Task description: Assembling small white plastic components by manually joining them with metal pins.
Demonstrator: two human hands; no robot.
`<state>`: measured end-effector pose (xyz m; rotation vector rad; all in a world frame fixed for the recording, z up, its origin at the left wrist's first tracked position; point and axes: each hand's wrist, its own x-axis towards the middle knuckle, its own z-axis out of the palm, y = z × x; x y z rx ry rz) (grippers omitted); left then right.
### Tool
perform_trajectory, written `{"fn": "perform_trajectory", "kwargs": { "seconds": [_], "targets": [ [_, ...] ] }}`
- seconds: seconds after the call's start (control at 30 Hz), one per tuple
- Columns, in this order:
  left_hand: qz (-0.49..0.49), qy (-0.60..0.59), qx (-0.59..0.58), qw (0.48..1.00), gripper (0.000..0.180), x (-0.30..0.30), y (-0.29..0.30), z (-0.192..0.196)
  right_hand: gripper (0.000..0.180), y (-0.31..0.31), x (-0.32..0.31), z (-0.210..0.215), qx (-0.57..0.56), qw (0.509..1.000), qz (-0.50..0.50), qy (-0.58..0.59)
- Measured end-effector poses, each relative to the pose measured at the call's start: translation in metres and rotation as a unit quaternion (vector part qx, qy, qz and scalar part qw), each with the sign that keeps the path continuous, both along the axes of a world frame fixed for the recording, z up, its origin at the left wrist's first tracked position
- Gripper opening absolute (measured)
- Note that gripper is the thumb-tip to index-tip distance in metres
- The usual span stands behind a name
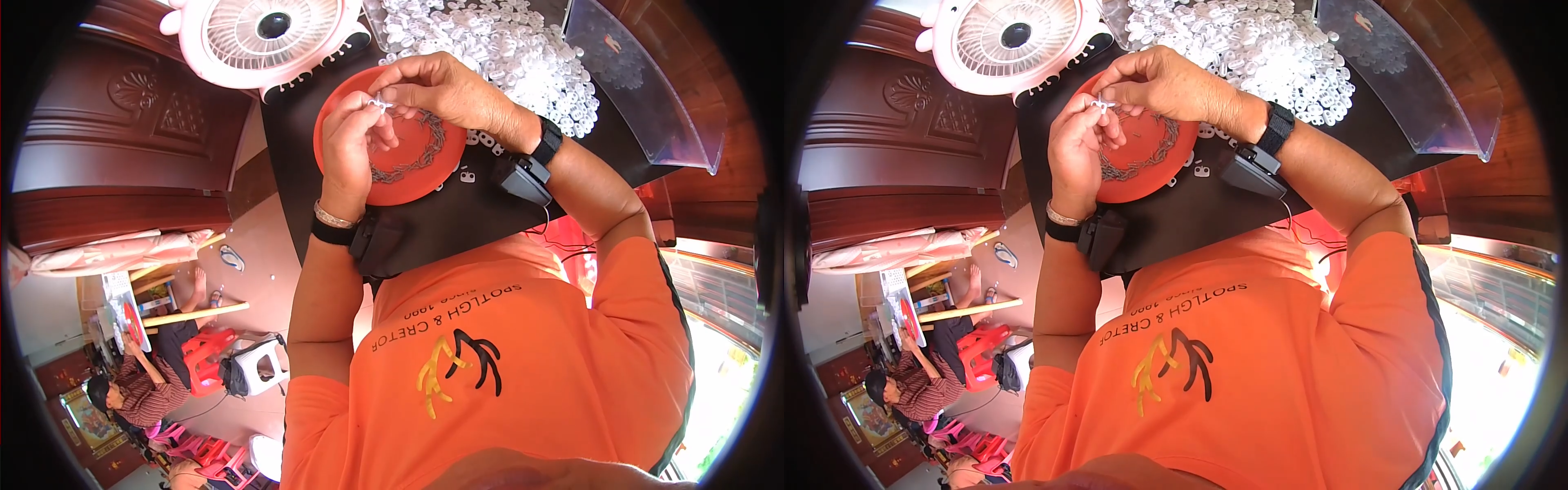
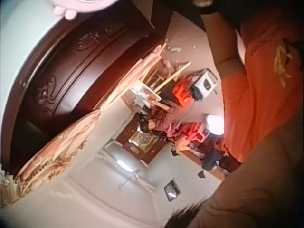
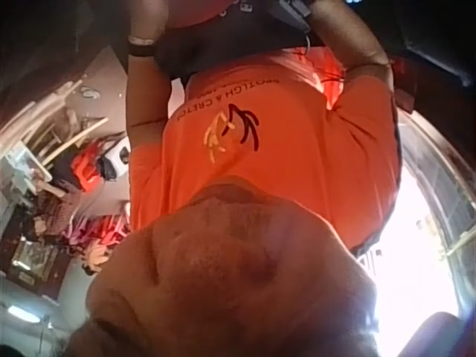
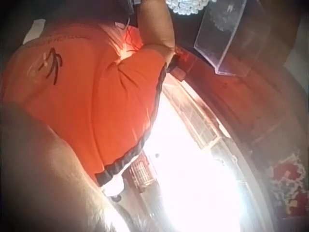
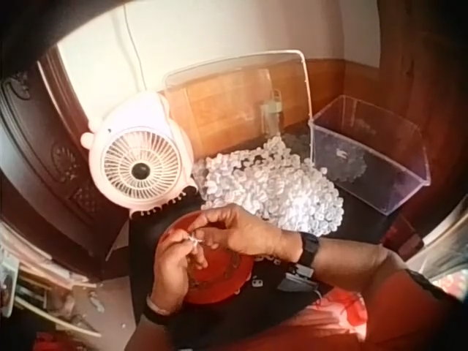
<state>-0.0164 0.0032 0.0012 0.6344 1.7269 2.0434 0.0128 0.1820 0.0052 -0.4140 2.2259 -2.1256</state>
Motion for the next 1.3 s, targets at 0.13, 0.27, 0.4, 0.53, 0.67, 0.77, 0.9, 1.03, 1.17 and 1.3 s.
{"fn": "perform_trajectory", "kwargs": {
  "seconds": [0.13, 0.27, 0.4, 0.53, 0.67, 0.77, 0.9, 1.03, 1.17, 1.3],
  "targets": [
    [-0.042, -0.098, 0.096, 0.990, 0.018, -0.006, -0.003, -0.003, 0.020, -0.001, 0.003, 0.006, -0.048, 0.998, 0.034, 0.022],
    [-0.084, -0.112, 0.110, 0.984, 0.018, -0.005, -0.003, -0.004, 0.019, 0.005, 0.000, 0.003, -0.023, 0.999, 0.043, 0.007],
    [-0.061, -0.112, 0.111, 0.986, 0.018, -0.001, 0.001, -0.001, 0.021, 0.005, -0.001, 0.003, -0.011, 1.000, -0.002, -0.003],
    [-0.030, -0.058, 0.032, 0.997, 0.019, 0.000, -0.001, 0.000, 0.020, 0.007, -0.004, 0.003, -0.032, 0.999, -0.026, -0.023],
    [0.019, -0.011, -0.025, 0.999, 0.018, 0.005, 0.002, 0.000, 0.019, 0.008, -0.004, 0.003, -0.065, 0.995, -0.058, -0.043],
    [0.023, -0.011, -0.008, 1.000, 0.017, 0.005, 0.003, -0.001, 0.019, 0.007, -0.003, 0.004, -0.060, 0.997, -0.042, -0.041],
    [0.023, -0.011, -0.008, 1.000, 0.017, 0.006, 0.003, 0.000, 0.019, 0.008, -0.003, 0.003, -0.046, 0.998, -0.034, -0.037],
    [0.021, 0.015, -0.039, 0.999, 0.022, 0.007, 0.004, 0.002, 0.018, 0.007, -0.001, 0.004, -0.018, 0.999, -0.034, -0.022],
    [0.019, 0.013, -0.020, 1.000, 0.017, 0.006, 0.003, -0.001, 0.017, 0.006, -0.002, 0.003, -0.016, 0.999, -0.031, -0.016],
    [0.017, 0.053, -0.055, 0.997, 0.025, 0.008, 0.004, 0.002, 0.017, 0.005, 0.001, 0.006, 0.016, 1.000, -0.021, -0.004]
  ]
}}
